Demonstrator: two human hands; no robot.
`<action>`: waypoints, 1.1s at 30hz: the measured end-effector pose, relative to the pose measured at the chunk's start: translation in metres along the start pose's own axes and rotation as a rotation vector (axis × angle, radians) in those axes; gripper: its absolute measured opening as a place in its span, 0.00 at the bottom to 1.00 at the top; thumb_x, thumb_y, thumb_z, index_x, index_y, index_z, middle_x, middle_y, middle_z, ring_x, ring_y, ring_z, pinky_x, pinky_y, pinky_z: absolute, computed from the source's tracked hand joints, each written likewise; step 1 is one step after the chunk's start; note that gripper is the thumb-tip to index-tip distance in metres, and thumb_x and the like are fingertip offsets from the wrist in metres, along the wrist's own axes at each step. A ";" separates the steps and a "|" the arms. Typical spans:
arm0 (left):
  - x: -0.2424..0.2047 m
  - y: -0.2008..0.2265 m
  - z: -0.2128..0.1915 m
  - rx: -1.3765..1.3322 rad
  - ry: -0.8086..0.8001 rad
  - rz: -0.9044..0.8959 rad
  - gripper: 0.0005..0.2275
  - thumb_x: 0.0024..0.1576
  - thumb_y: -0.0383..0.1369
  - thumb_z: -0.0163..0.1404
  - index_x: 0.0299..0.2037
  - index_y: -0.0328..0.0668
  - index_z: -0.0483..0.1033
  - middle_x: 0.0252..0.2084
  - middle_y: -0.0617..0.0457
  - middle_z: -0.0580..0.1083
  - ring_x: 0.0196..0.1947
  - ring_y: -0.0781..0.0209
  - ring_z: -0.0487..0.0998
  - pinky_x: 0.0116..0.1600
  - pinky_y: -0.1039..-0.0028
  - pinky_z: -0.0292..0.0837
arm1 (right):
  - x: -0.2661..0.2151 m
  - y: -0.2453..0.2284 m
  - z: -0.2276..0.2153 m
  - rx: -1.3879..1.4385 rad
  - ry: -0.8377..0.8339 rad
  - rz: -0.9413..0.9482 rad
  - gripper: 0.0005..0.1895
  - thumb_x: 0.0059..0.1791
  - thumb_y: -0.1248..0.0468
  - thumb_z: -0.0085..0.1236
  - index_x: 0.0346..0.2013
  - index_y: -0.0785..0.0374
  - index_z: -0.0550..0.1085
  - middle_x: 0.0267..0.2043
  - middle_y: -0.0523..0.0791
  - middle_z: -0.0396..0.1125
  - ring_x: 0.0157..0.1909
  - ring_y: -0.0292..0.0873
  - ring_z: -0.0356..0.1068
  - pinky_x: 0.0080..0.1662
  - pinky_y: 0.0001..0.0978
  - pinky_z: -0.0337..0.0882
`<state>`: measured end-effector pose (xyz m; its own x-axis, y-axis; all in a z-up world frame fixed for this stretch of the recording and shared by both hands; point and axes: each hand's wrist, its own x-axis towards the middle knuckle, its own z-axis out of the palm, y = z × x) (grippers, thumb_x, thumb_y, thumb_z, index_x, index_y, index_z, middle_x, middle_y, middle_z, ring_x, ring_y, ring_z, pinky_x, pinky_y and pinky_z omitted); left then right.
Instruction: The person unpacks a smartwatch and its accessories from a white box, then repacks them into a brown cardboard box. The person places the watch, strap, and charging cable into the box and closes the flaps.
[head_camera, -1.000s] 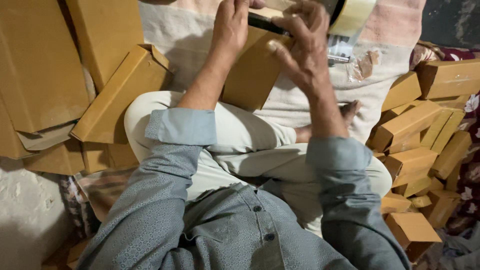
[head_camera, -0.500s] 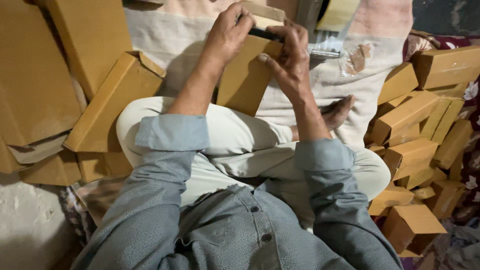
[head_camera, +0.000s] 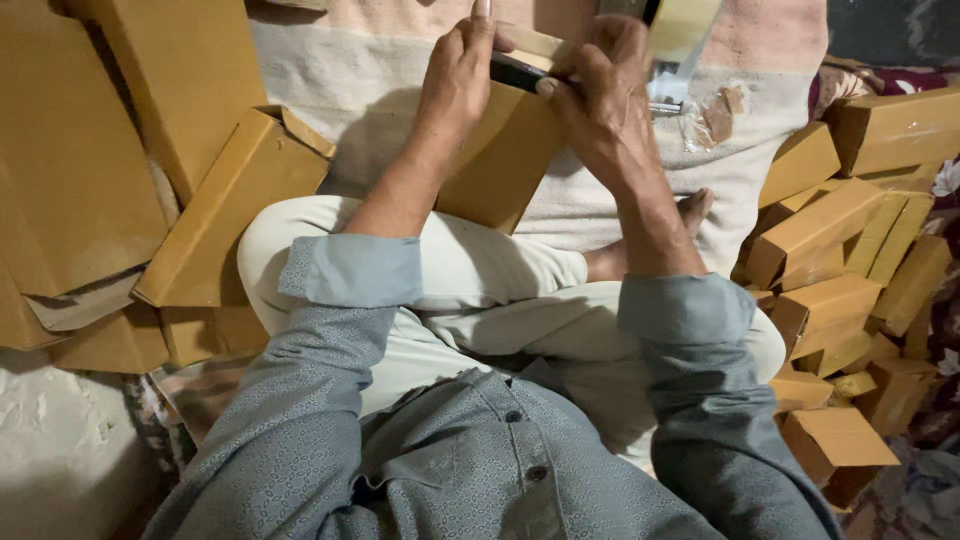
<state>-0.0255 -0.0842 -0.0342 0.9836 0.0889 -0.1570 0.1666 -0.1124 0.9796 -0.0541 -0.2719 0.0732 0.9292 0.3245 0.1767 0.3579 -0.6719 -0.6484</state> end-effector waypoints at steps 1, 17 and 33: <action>0.000 -0.001 0.000 -0.022 -0.002 -0.046 0.28 0.68 0.51 0.34 0.35 0.34 0.80 0.33 0.45 0.81 0.37 0.49 0.81 0.48 0.66 0.74 | 0.002 -0.004 -0.005 -0.115 0.009 -0.051 0.10 0.52 0.63 0.66 0.42 0.67 0.76 0.59 0.54 0.58 0.59 0.56 0.63 0.57 0.46 0.72; -0.003 0.000 -0.001 -0.153 0.138 -0.086 0.32 0.65 0.56 0.30 0.31 0.38 0.81 0.32 0.48 0.82 0.36 0.52 0.83 0.49 0.68 0.74 | 0.037 -0.014 -0.009 0.106 -0.325 0.092 0.08 0.54 0.65 0.62 0.47 0.62 0.78 0.39 0.46 0.70 0.44 0.49 0.67 0.50 0.44 0.66; -0.007 0.001 -0.001 -0.048 0.047 0.078 0.29 0.68 0.51 0.32 0.35 0.34 0.79 0.35 0.43 0.80 0.39 0.45 0.80 0.48 0.64 0.73 | 0.022 -0.002 -0.004 0.187 -0.266 0.140 0.09 0.50 0.69 0.63 0.46 0.62 0.80 0.40 0.47 0.76 0.38 0.45 0.75 0.44 0.37 0.74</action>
<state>-0.0327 -0.0840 -0.0322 0.9889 0.1279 -0.0752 0.0851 -0.0738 0.9936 -0.0344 -0.2662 0.0814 0.9031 0.4161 -0.1062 0.1831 -0.5968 -0.7812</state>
